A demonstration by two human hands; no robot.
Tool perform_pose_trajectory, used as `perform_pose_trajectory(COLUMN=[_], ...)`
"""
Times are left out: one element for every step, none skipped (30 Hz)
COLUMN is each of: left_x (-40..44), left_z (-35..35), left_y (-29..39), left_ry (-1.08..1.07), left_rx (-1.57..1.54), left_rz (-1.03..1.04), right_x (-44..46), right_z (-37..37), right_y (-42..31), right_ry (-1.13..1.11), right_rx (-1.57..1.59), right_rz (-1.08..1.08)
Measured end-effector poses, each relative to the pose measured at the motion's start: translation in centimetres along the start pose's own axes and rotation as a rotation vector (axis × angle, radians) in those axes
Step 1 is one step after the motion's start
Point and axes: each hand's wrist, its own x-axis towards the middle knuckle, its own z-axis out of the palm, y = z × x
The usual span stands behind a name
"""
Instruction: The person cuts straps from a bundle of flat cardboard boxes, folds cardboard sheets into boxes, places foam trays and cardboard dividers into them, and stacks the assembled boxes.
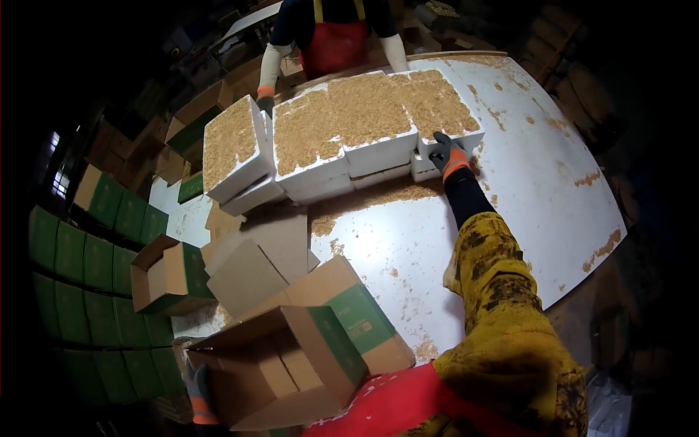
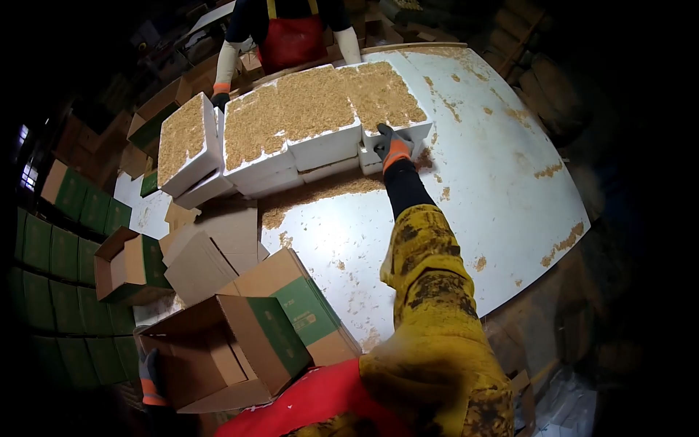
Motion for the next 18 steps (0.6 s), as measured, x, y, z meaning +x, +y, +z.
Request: perform_pose_trajectory(left_x=[0.7,0.9,0.4,-0.3,-0.5,-0.5,-0.7,-0.8,-0.9,-0.3,-0.1,0.1,0.1,0.3,0.8,0.8,0.2,-0.2], left_z=[-1.4,-2.1,-1.5,-0.3,0.3,0.3,0.6,0.6,0.6,0.2,0.2,0.1,0.1,-0.1,-0.1,-0.2,-0.1,0.3], left_y=[-1.9,-3.0,-2.3,-0.1,1.1,1.1,0.8,0.4,0.0,-0.7,-0.2,0.3,0.1,-0.2,0.2,0.9,2.2,3.0], left_ry=[-0.038,-0.075,-0.037,0.002,0.045,0.032,0.02,0.03,0.041,0.075,-0.001,-0.077,-0.079,-0.086,-0.089,-0.093,-0.101,-0.108], left_rx=[-0.007,-0.012,-0.03,-0.045,-0.063,-0.123,-0.188,-0.197,-0.207,-0.165,-0.151,-0.136,-0.106,-0.076,-0.047,-0.049,-0.054,-0.064], left_rz=[-0.01,-0.021,-0.047,-0.071,-0.093,-0.09,-0.088,-0.093,-0.097,-0.1,-0.115,-0.129,-0.097,-0.064,-0.025,-0.04,-0.06,-0.079], right_x=[-0.8,-1.6,-2.2,-2.7,-3.4,-4.4,-5.4,-6.7,-7.3,-6.0,-5.0,-3.9,-3.3,-3.0,-4.2,-5.9,-8.8,-9.1], right_z=[-0.8,-1.7,-2.8,-4.1,-5.2,-6.2,-6.6,-6.2,-6.2,-6.5,-5.9,-5.2,-5.2,-5.2,-4.6,-5.6,-6.1,-7.8], right_y=[0.0,0.0,0.3,0.8,1.3,1.5,1.6,1.1,1.1,1.2,1.3,1.6,2.0,2.3,1.2,0.1,-0.9,0.4], right_ry=[0.0,0.0,0.004,0.014,0.025,0.039,0.055,0.082,0.114,0.112,0.173,0.24,0.308,0.372,0.431,0.392,0.353,0.321], right_rx=[0.077,0.165,0.245,0.321,0.398,0.473,0.526,0.556,0.586,0.483,0.522,0.56,0.602,0.64,0.672,0.72,0.762,0.762], right_rz=[0.009,0.028,0.056,0.086,0.115,0.139,0.14,0.116,0.097,0.155,0.133,0.11,0.022,-0.071,-0.166,-0.188,-0.211,-0.342])
